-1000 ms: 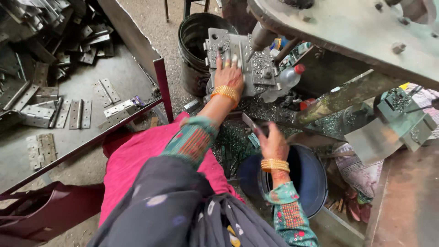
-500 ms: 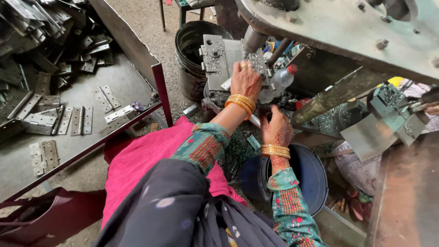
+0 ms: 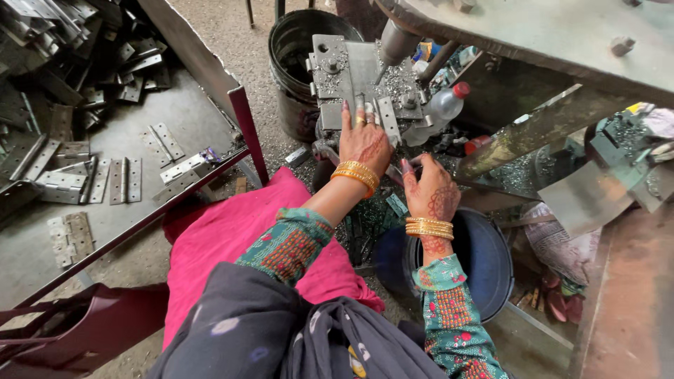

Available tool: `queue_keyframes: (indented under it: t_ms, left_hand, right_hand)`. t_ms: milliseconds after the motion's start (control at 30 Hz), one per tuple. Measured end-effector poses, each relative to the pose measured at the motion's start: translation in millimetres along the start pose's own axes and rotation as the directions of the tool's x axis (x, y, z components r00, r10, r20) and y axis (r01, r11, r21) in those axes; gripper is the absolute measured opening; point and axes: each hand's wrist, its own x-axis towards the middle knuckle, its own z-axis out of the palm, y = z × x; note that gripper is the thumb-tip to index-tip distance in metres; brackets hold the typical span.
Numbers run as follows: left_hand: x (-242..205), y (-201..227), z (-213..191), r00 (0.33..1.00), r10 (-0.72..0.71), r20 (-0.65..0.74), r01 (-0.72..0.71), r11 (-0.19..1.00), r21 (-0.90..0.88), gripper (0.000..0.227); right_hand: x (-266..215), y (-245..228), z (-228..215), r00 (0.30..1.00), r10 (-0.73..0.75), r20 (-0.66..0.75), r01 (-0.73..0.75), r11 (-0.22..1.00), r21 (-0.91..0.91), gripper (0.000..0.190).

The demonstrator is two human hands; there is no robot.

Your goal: The person operates a drill press to drill holes into small metal plates. They pick up plates from a nearby table, position them under the drill, activate the press, and then place the finished plates back on the table. This process is repeated multiple times.

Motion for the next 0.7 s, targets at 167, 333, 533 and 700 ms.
queue_keyframes:
  t_ms: [167,333,533,700]
  left_hand:
    - [8,11,-4,0.987,-0.08,0.138,0.083,0.996,-0.016,0.044]
    - [21,0,23,0.983,-0.127,-0.132,0.123,0.992,-0.041,0.05]
    - [30,-7,37,0.995,-0.084,0.05,0.079,0.993,0.092,0.047]
    - [40,-14,56,0.993,-0.115,-0.022,0.115,0.993,-0.012,0.043]
  right_hand:
    - [3,2,-1,0.999,-0.004,0.048,0.004,1.0,0.017,0.026]
    - [1,5,3,0.987,0.071,0.144,-0.06,0.995,-0.081,0.03]
    - [7,4,2,0.975,0.106,0.196,-0.085,0.99,-0.113,0.033]
    - [1,8,10,0.971,0.088,0.221,-0.041,0.977,-0.209,0.04]
